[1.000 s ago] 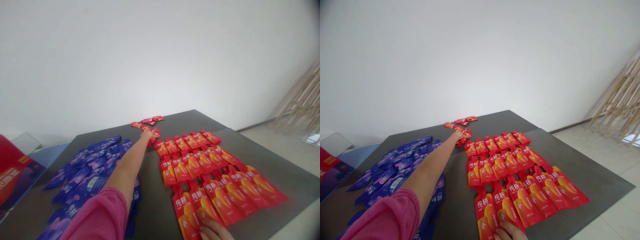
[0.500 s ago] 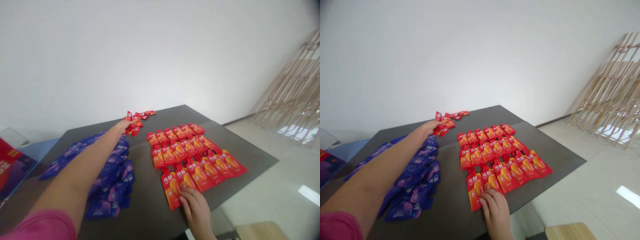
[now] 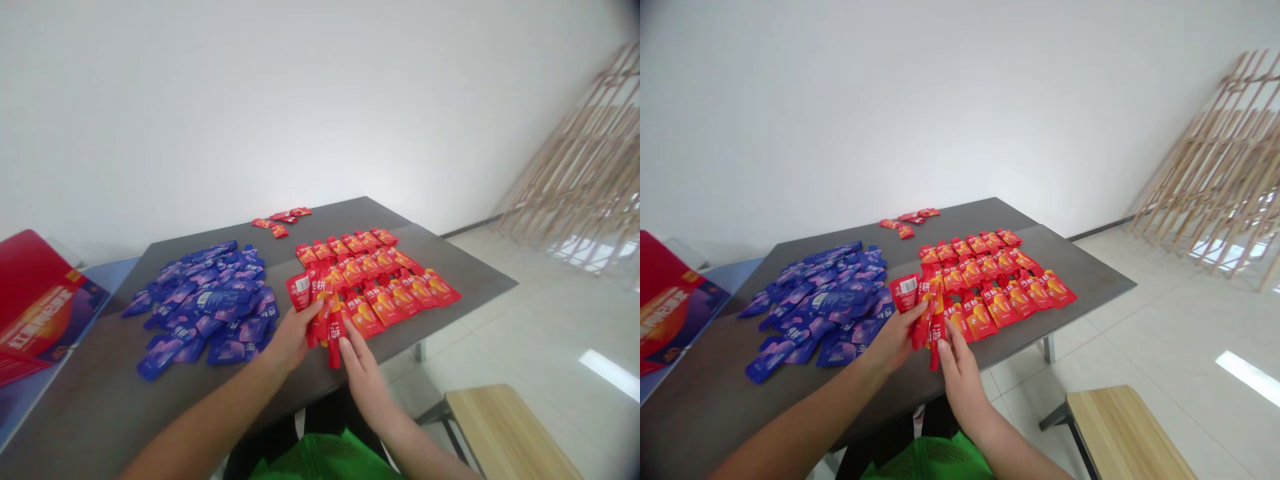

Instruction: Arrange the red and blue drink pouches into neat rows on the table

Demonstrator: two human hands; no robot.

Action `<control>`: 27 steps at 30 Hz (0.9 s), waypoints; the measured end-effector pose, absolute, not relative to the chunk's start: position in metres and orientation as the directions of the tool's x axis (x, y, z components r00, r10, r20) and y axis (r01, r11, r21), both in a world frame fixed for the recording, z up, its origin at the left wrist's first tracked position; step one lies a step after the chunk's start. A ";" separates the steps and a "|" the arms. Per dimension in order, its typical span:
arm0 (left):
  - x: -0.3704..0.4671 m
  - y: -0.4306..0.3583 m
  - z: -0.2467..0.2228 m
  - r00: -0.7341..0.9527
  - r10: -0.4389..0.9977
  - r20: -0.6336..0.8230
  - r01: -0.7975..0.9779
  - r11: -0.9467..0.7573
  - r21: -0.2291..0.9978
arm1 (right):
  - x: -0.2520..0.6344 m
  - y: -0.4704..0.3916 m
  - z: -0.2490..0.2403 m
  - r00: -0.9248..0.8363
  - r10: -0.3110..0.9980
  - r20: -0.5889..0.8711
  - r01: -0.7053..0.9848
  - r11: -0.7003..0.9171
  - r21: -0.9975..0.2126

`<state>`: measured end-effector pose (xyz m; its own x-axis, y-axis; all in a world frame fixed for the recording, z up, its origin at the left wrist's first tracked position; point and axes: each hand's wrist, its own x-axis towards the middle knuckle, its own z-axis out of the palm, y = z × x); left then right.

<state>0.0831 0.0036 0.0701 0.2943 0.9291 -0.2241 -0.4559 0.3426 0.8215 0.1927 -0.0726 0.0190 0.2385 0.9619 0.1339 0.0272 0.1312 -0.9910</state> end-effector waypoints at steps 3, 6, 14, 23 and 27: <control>0.085 -0.005 0.061 0.248 0.952 -0.180 -0.532 0.289 0.796 | 0.193 -0.078 0.021 0.252 0.962 0.104 0.058 0.093 -0.994; 0.084 -0.008 0.057 0.188 0.969 -0.162 -0.577 0.242 0.780 | 0.201 -0.081 0.026 0.284 0.953 0.109 0.120 0.078 -0.990; 0.074 -0.009 0.053 0.126 0.975 -0.181 -0.588 0.220 0.778 | 0.246 -0.068 0.055 0.187 0.971 0.152 0.397 0.067 -0.915; 0.076 -0.033 0.051 0.392 0.882 -0.263 -0.437 0.430 0.790 | 0.286 -0.030 0.104 -0.244 0.962 -0.126 0.400 -0.019 -0.916; 0.088 -0.039 0.043 0.263 0.917 -0.300 -0.514 0.396 0.760 | 0.278 -0.021 0.093 -0.111 0.976 -0.186 0.046 -0.182 -0.982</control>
<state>0.0876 -0.0392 0.0426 0.2634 0.9169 -0.2998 -0.5143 0.3964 0.7605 0.2775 -0.0211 0.0929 -0.1112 0.9762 -0.1864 0.0456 -0.1823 -0.9822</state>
